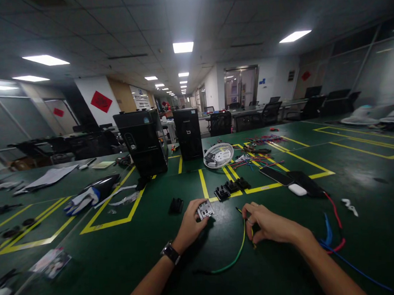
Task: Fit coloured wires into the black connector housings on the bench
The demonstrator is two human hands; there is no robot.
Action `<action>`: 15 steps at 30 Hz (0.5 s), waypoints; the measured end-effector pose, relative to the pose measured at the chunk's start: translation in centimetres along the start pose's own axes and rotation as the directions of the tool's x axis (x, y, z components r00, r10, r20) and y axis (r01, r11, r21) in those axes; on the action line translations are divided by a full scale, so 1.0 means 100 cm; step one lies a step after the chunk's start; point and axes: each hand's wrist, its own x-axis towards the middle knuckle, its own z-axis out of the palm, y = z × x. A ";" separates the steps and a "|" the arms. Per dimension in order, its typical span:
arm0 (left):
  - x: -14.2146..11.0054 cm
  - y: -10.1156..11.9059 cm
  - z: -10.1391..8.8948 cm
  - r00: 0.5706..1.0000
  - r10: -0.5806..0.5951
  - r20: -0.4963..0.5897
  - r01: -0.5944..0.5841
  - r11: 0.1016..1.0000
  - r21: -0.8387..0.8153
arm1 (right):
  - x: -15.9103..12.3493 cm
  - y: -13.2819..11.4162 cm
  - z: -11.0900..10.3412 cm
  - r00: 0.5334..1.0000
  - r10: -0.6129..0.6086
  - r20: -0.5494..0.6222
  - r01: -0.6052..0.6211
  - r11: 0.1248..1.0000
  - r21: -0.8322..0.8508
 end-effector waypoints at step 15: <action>-0.015 0.028 0.036 0.999 0.032 -0.010 -0.033 0.988 -0.149 | 0.037 -0.046 0.042 0.965 0.177 -0.196 0.047 0.616 0.787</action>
